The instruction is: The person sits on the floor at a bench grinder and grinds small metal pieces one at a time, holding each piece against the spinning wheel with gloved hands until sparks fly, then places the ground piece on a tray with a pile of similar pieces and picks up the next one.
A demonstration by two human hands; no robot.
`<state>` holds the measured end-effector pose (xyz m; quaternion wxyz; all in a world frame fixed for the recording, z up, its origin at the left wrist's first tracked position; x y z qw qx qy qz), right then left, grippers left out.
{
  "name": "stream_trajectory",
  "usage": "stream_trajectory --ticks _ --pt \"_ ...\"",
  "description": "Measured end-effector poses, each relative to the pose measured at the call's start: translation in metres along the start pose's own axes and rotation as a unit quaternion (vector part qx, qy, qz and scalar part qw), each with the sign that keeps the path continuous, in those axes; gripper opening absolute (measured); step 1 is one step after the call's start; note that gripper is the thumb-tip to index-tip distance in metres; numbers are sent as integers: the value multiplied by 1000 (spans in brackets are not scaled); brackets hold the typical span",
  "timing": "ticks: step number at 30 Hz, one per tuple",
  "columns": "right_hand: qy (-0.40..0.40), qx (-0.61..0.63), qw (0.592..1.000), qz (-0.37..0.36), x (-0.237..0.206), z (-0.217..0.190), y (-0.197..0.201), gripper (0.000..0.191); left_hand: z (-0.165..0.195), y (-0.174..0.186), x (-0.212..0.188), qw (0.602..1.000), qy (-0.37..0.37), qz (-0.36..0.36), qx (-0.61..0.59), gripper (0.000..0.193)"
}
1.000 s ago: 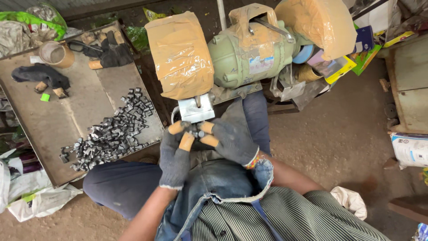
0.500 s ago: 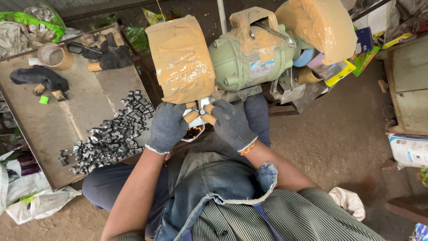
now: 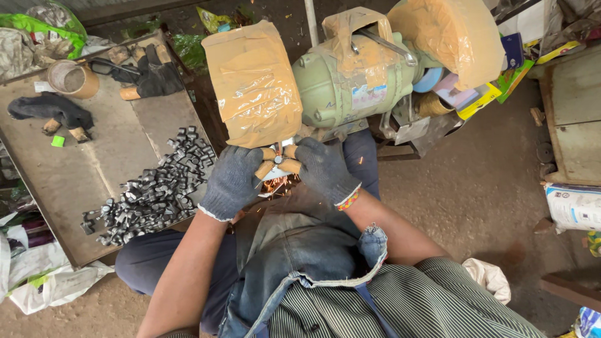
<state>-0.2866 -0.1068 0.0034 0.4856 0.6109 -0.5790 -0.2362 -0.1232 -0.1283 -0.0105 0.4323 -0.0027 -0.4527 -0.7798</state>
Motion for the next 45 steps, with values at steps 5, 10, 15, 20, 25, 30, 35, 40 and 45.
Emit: stream_trajectory --ticks 5,10,15,20,25,30,35,40,45 --pt "-57 24 998 -1 1 14 -10 20 -11 -3 -4 999 5 -22 30 28" --pt "78 -36 996 24 0 0 -6 15 -9 -1 -9 1000 0 8 24 22" --pt "-3 -22 1000 14 6 4 -6 24 -3 0 -15 997 48 44 -32 18" --pt "58 -31 998 2 9 -2 -11 23 15 8 -22 991 57 114 42 27" --pt "-20 84 995 44 6 3 -3 26 27 -1 -35 972 149 161 85 28" --pt "-53 99 994 -1 -42 -5 0 28 50 -14 -61 991 67 66 97 31" --pt "-46 63 995 -64 -78 0 -24 26 1 -37 -81 959 161 -200 117 25" --pt "84 -13 993 -84 -93 -5 -20 15 -56 1 -91 884 119 -292 346 35" --pt "80 25 994 -74 -83 -14 -4 13 -67 -1 -82 894 114 -281 330 35"
Point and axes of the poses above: each hand's wrist, its own x-axis towards the middle knuckle, its own y-axis out of the back of the hand, z = x × y, the point moved 7 cm from there along x, towards the middle knuckle, and after that the axes turned 13 degrees about -y, right-handed, at the moved point
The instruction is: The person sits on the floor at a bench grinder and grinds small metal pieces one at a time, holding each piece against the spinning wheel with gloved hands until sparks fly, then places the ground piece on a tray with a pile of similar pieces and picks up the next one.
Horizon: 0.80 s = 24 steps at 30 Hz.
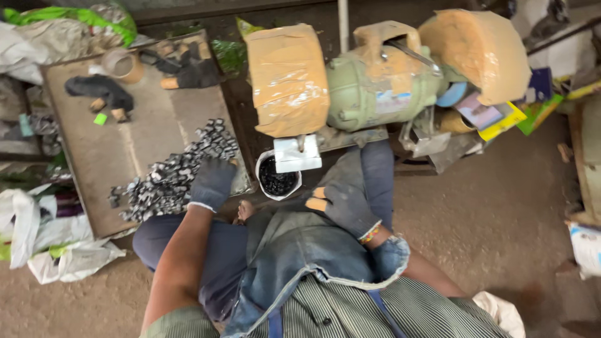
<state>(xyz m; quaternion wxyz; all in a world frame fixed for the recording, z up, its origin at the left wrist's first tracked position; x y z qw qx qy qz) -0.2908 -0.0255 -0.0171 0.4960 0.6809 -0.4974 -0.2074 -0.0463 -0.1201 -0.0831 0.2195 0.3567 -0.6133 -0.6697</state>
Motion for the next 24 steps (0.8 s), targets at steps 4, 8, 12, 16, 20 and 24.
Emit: stream_trajectory --ticks 4,8,12,16,20,24 --pt "-122 75 990 -4 17 -5 11 29 -2 3 -21 905 268 145 -295 27" --pt "-65 82 995 1 35 -29 28 50 62 12 -48 570 291 376 -670 30" --pt "-48 71 996 26 46 -35 40 44 110 26 -40 424 232 359 -799 32" --pt "-83 26 996 32 50 -11 41 29 86 59 -20 649 163 373 -644 36" --pt "-163 5 986 36 51 16 27 20 71 94 5 860 41 378 -340 42" --pt "-185 25 981 47 55 25 19 20 60 92 30 905 31 307 -291 36"
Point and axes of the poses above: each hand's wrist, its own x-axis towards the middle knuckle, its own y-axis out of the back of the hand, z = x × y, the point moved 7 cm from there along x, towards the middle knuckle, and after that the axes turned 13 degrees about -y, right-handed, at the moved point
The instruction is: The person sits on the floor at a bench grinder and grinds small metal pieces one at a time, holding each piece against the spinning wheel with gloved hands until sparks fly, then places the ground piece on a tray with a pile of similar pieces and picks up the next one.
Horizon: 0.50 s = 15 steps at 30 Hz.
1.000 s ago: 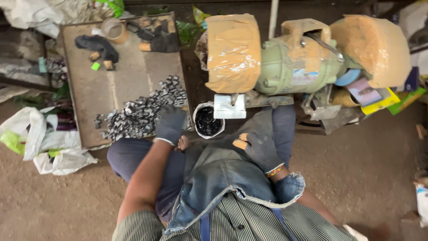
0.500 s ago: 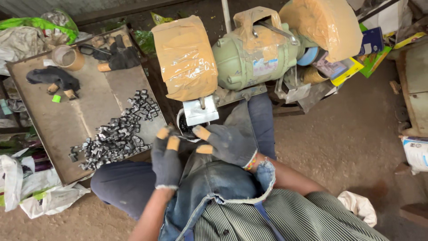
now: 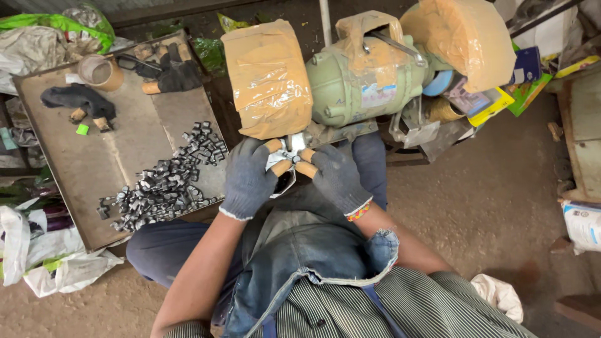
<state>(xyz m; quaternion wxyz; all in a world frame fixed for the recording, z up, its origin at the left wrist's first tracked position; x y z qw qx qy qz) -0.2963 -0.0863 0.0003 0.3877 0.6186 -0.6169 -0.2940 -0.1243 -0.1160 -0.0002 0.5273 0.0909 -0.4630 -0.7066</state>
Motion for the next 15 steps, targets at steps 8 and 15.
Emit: stream_trajectory --ticks 8,15 --pt "205 -89 972 69 12 -22 5 16 -14 -7 16 996 -53 -53 -47 22" --pt "134 -53 989 -12 18 -2 -14 12 -15 -13 7 991 -104 -86 -24 16"
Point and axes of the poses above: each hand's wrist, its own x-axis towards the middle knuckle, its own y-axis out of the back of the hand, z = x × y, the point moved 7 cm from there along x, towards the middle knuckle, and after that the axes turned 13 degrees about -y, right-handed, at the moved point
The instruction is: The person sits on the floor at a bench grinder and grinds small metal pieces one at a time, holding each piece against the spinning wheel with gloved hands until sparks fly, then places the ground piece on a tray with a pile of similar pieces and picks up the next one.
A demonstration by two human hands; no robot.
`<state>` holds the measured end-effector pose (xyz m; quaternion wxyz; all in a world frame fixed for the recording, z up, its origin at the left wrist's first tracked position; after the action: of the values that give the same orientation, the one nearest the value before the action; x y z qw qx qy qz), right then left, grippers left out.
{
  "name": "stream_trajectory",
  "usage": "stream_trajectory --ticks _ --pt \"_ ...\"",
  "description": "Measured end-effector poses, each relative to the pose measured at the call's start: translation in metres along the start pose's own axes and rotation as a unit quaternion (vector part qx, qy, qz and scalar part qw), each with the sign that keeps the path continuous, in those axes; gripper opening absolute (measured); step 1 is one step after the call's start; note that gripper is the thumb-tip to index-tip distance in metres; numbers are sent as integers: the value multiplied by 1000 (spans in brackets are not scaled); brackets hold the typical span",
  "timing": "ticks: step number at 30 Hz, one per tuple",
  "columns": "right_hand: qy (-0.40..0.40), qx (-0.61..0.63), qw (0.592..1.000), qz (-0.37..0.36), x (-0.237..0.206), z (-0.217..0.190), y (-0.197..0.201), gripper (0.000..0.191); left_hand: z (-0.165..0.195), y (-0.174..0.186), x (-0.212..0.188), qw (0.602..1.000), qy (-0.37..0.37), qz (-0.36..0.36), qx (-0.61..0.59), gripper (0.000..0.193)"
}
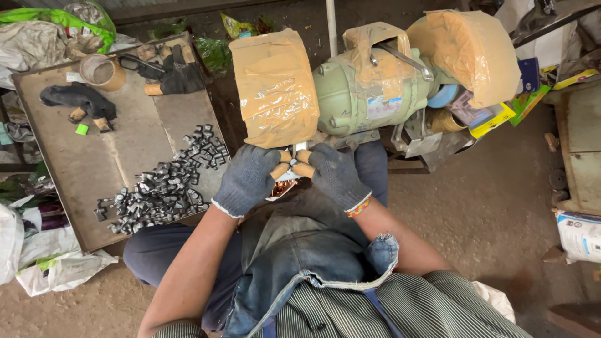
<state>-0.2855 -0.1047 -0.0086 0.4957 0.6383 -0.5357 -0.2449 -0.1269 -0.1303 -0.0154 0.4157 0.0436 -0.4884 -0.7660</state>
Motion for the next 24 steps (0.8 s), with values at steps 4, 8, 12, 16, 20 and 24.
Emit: stream_trajectory --ticks 4,8,12,16,20,24 --pt "-63 19 998 23 4 12 -5 23 -3 -6 -3 1000 6 -11 16 19" --pt "-38 35 998 39 5 9 -4 24 -3 -2 -5 999 -7 34 -23 20" --pt "-37 27 997 68 11 6 -1 28 -11 -2 -5 1000 -3 -10 9 25" --pt "-5 -5 998 64 12 2 -2 25 -11 8 -6 999 -14 25 -41 20" --pt "-1 -27 998 64 12 2 -4 27 -3 10 -14 998 29 31 -44 21" --pt "-75 48 993 74 19 7 0 33 17 15 -27 986 55 154 17 27"
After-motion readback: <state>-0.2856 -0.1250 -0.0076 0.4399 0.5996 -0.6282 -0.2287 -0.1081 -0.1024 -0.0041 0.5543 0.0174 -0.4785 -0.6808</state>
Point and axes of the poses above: each hand's wrist, its own x-axis towards the middle knuckle, its own y-axis out of the back of the hand, z = x × y, the point moved 7 cm from there along x, towards the middle knuckle, and after that the axes turned 13 degrees about -y, right-handed, at the moved point
